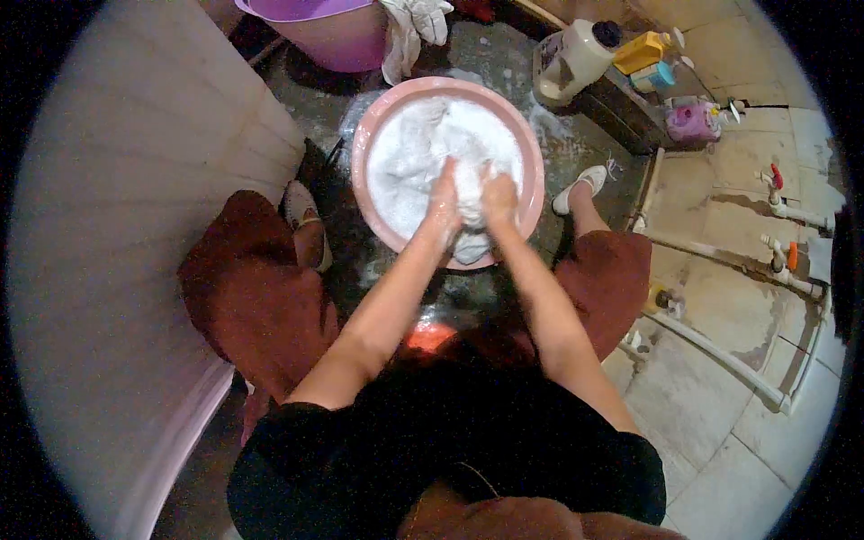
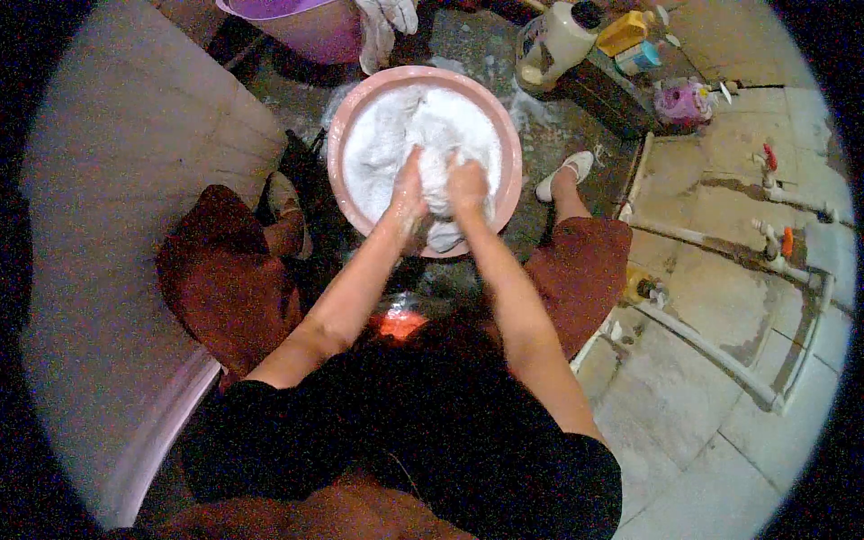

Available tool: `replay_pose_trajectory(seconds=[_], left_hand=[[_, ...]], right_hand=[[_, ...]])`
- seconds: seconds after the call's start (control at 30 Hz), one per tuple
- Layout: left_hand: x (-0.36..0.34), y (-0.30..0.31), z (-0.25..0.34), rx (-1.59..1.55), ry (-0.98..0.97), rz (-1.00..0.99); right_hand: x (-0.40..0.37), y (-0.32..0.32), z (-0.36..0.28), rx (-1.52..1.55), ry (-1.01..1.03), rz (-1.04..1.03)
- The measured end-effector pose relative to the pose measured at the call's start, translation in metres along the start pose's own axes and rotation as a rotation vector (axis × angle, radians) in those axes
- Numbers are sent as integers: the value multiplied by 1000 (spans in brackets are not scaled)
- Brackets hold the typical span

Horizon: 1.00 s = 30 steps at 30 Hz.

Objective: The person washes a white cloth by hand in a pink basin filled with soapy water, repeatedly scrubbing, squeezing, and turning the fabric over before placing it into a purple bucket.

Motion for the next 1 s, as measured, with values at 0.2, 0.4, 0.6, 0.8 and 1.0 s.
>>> replay_pose_trajectory(seconds=[0.2,0.4,0.6,0.8,1.0], left_hand=[[-31,-57,50,333,-367,73],[-26,-49,60,235,-318,-271],[30,-11,40,26,-210,183],[47,4,35,-78,-242,26],[19,-15,30,112,-262,7]], right_hand=[[48,48,42,408,74,-558],[65,60,-9,1167,-403,-484],[54,64,-41,1030,-254,-258],[36,55,-61,303,453,175],[68,40,-40,560,143,-671]])
Point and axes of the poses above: each hand's wrist, its own x-axis towards the middle knuckle, its own y-axis out of the back of the hand, z = x × y, the point moved 1 cm from there along x, towards the middle knuckle, and after that the axes turned 11 degrees about z, right-handed, at the moved point
